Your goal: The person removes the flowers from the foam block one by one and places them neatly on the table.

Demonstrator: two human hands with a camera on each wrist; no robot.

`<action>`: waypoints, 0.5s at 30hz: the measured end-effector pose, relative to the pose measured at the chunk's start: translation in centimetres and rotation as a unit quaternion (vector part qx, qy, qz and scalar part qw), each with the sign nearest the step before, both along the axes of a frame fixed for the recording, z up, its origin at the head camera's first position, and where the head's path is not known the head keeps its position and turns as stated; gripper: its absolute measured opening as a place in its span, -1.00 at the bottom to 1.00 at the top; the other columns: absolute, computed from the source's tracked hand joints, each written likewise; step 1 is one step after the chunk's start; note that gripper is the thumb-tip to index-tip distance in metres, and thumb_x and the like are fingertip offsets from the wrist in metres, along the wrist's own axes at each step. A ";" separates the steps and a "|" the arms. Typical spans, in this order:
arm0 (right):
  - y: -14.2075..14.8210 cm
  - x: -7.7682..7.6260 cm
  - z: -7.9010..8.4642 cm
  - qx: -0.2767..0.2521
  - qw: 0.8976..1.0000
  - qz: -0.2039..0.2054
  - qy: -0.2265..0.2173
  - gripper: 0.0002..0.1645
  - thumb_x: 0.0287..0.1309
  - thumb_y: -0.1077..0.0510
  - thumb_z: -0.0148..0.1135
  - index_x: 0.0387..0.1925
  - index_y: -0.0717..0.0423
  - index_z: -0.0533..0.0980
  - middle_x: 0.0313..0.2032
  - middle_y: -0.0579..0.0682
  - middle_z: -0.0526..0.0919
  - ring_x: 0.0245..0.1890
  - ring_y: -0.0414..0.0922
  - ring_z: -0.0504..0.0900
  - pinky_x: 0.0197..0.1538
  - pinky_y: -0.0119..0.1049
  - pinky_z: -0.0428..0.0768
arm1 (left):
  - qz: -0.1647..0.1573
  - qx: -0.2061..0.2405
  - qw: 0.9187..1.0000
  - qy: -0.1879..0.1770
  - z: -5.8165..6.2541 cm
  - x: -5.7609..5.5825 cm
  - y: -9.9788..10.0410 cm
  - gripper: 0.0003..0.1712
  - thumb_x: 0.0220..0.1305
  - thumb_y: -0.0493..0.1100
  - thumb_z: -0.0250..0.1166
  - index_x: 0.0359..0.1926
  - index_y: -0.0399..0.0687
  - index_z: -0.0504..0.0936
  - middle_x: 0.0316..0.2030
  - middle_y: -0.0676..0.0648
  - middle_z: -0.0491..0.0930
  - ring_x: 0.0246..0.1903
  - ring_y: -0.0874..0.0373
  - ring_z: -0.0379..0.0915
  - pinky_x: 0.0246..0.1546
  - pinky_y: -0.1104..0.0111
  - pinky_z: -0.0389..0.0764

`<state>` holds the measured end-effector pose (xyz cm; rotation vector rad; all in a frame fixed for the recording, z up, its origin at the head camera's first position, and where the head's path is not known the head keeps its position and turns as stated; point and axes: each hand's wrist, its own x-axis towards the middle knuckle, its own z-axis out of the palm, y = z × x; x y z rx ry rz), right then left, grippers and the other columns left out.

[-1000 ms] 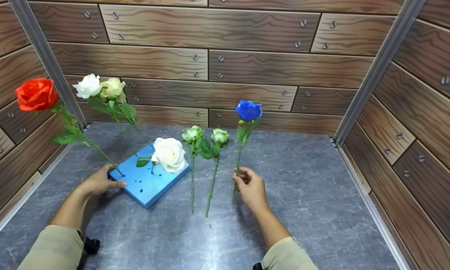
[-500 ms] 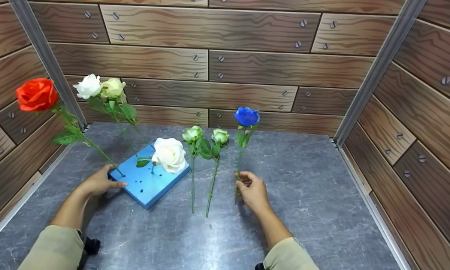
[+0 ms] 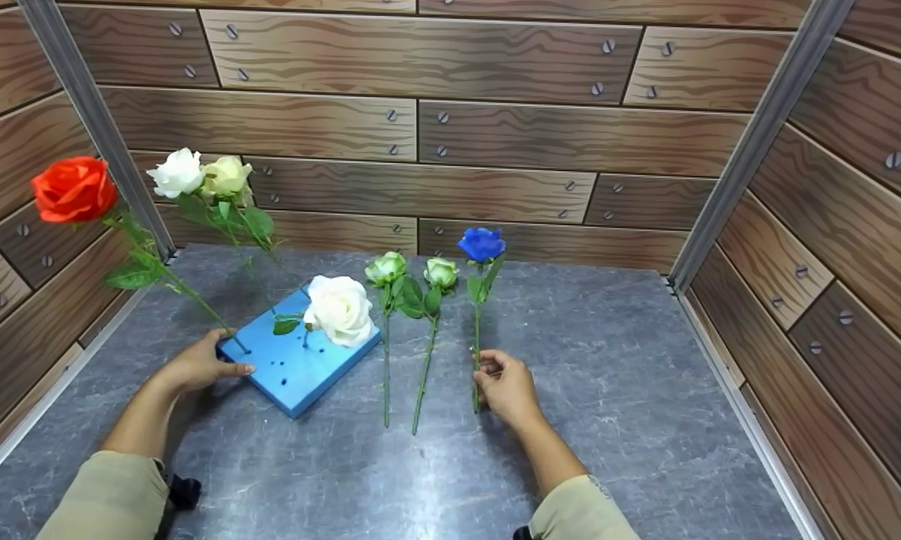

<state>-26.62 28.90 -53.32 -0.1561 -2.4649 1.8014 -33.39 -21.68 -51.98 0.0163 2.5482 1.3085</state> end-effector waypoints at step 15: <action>0.5 -0.3 -0.4 0.017 1.000 0.000 -0.023 -0.59 0.37 0.46 0.31 0.22 0.45 0.58 -0.28 0.04 0.69 -0.39 -0.19 0.68 -0.39 -0.36 0.76 | 0.005 0.000 1.000 -0.003 0.0 0.0 0.1 0.22 0.36 -0.07 0.56 0.70 -0.37 -0.07 0.65 -0.60 -0.04 0.65 -0.53 -0.10 0.65 -0.28 0.12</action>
